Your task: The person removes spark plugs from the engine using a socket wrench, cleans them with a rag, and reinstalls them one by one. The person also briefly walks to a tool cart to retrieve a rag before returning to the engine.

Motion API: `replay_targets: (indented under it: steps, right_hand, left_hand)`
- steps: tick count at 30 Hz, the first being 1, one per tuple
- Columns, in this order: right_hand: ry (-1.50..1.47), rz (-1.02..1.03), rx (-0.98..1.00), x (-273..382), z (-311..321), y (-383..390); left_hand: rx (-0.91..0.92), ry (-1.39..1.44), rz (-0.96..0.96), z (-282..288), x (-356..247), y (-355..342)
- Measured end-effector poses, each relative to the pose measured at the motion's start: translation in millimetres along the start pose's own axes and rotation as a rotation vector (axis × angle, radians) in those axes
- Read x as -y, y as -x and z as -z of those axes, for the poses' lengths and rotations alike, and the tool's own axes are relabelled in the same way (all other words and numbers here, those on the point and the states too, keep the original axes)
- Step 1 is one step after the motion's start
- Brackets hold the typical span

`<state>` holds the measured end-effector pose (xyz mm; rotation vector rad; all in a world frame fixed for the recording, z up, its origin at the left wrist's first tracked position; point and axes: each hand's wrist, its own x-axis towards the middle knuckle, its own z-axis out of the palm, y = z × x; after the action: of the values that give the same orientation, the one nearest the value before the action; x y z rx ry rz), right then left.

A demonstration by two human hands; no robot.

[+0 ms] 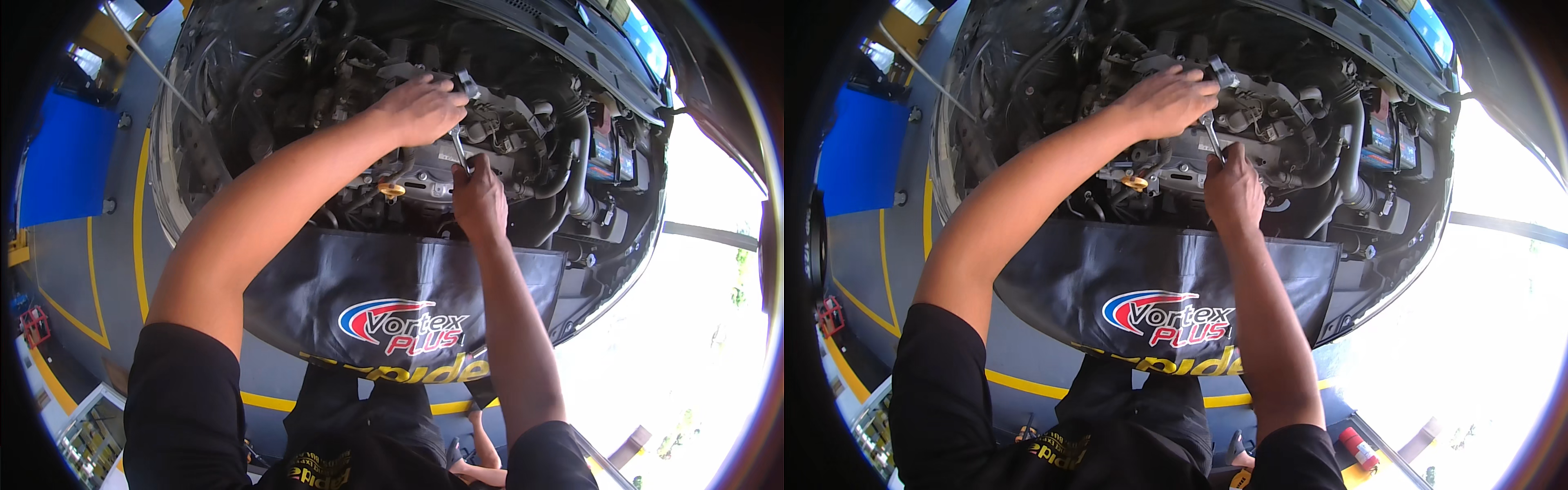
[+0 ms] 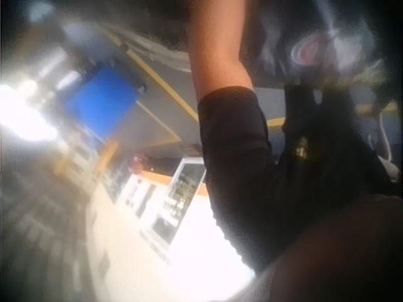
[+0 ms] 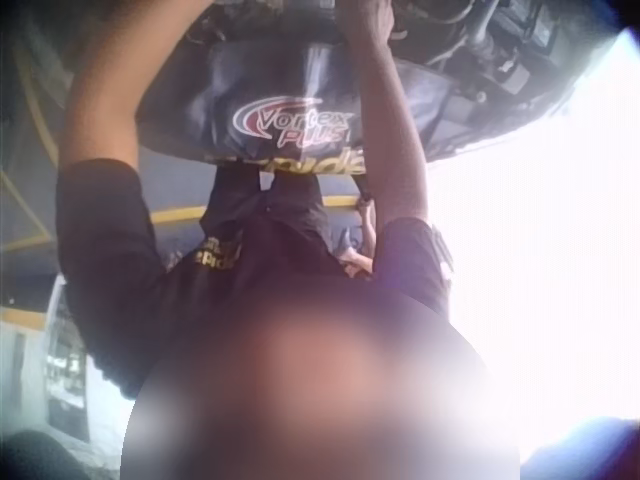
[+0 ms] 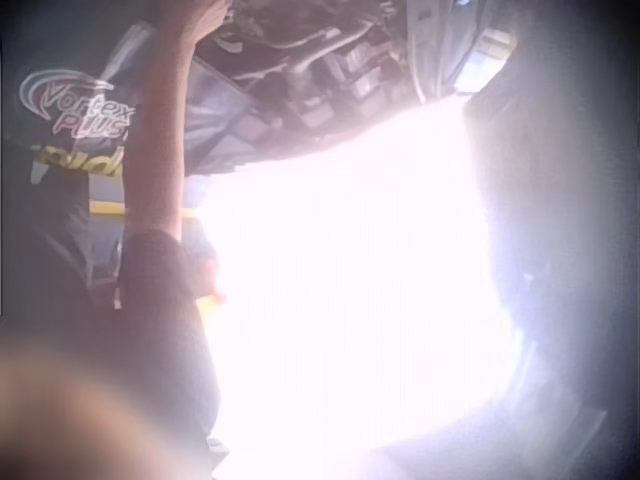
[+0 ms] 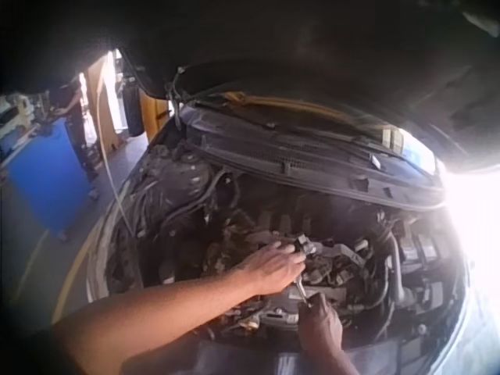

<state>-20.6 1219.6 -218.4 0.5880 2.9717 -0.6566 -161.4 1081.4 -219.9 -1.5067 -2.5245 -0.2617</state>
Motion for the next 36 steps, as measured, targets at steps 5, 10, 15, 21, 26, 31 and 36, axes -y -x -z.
replay_targets:
  steps: [5, 10, 15, 21, 26, 31, 36]
  right_hand:
    - [0.009, -0.069, -0.244, -23.8, -33.6, 24.3]
    - [0.01, 0.179, -0.346, -39.6, -33.2, 19.2]
    - [-0.034, 0.388, -0.335, -47.2, -17.9, 2.0]
    - [0.183, 0.263, -0.435, -28.7, -29.1, 1.6]
    - [0.332, 0.18, -0.639, -33.6, -49.4, -10.4]
    - [0.436, 0.254, -0.638, -69.4, -49.0, -24.6]
    - [0.28, 0.478, -0.461, -82.4, -4.9, -104.9]
  left_hand:
    - [-0.013, -0.082, 0.001, -6.7, -2.2, -4.4]
    - [0.107, 0.045, 0.035, -6.1, -23.2, -2.2]
    - [0.066, 0.1, 0.011, -17.0, -11.0, -11.1]
    - [-0.07, 0.049, -0.055, -44.7, -4.9, -7.4]
    - [-0.089, 0.048, -0.019, -45.1, -14.3, -10.7]
    - [-0.029, 0.0, 0.025, -54.8, -21.9, -31.7]
    - [-0.22, -0.02, 0.174, -75.4, -22.4, -34.4]
